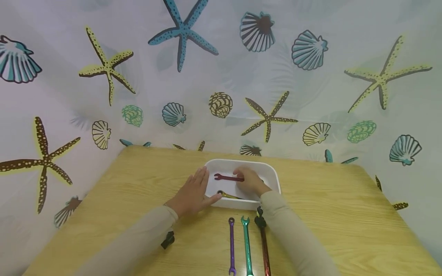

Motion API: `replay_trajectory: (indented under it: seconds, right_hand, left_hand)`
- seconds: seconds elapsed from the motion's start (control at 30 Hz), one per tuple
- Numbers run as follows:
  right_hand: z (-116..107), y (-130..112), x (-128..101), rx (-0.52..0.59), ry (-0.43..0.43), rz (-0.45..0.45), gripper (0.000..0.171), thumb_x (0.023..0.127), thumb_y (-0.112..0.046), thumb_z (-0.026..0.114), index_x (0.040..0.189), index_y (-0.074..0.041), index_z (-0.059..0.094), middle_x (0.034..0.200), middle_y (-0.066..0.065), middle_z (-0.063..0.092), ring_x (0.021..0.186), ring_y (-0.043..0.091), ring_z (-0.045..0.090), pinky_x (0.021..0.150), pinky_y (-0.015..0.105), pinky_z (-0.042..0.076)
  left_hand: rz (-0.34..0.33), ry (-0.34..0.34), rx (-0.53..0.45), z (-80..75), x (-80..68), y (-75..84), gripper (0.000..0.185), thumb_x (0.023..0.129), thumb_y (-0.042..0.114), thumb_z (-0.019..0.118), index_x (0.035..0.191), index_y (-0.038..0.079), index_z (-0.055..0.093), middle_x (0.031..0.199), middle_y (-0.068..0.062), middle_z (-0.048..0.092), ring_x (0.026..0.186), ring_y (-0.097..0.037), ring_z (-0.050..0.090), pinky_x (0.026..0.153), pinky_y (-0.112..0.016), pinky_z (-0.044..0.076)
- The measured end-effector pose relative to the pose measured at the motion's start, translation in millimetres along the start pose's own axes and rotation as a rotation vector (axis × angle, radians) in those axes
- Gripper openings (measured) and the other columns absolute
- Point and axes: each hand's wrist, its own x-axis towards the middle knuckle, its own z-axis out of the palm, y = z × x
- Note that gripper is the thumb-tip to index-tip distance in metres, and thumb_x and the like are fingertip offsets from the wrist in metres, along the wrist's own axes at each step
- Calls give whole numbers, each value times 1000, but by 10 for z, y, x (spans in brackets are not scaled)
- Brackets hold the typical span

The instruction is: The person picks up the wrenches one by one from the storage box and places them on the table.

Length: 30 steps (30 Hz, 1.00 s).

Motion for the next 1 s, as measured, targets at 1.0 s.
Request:
replay_trajectory:
  seconds: [1.0]
  right_hand:
    - [-43, -104, -77, -131, -83, -12, 46, 71, 21, 54, 105, -7, 64, 90, 10, 64, 89, 25, 59, 85, 41, 49]
  left_hand:
    - [3, -2, -10, -1, 27, 15, 98, 91, 71, 34, 151, -4, 13, 159, -19, 7, 147, -33, 7, 116, -50, 15]
